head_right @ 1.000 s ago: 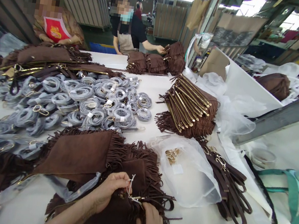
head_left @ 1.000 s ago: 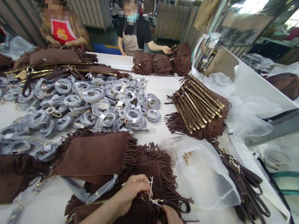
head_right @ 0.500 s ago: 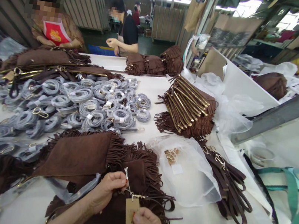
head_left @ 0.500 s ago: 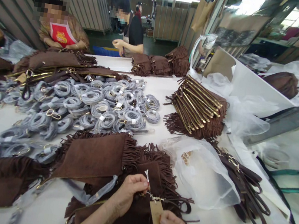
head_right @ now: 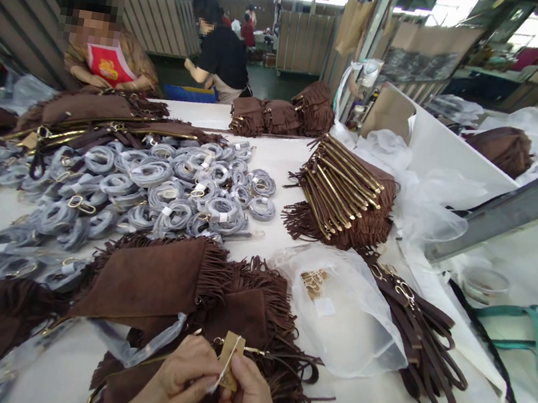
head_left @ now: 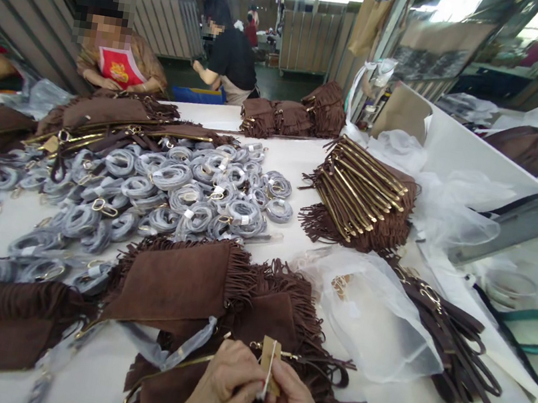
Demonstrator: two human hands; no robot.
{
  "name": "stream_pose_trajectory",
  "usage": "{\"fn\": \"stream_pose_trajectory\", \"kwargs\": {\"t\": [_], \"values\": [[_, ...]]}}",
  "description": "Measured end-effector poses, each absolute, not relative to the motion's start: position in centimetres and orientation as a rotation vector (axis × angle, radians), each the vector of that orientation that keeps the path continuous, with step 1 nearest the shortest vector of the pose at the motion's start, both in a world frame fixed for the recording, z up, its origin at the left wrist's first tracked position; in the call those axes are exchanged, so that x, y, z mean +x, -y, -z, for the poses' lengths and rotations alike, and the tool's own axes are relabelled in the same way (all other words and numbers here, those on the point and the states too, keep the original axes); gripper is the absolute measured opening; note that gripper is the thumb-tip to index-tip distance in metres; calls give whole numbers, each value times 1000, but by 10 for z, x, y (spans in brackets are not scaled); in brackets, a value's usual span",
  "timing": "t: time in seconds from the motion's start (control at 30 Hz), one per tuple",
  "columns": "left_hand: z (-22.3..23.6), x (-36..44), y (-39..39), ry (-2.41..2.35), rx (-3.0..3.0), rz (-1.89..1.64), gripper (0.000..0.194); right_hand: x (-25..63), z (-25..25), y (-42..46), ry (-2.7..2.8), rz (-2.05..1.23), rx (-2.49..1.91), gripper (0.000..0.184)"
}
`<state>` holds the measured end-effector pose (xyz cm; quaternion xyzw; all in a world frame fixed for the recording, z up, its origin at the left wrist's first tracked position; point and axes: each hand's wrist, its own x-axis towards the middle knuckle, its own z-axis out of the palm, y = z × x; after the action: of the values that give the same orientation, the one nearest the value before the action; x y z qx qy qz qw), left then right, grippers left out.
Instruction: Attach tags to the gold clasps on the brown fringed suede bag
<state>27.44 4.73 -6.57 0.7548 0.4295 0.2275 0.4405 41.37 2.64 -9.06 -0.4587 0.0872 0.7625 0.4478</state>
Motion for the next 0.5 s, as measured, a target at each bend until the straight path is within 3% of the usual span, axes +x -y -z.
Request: {"fn": "stream_pose_trajectory", "kwargs": {"t": [0.23, 0.5], "values": [[67, 282, -30, -1065, 2085, -462, 22, 403, 99, -25, -225, -1833, -1079, 37], [78, 292, -35, -1374, 951, -622, 38, 404, 102, -19, -20, -1942, -1077, 41]]}}
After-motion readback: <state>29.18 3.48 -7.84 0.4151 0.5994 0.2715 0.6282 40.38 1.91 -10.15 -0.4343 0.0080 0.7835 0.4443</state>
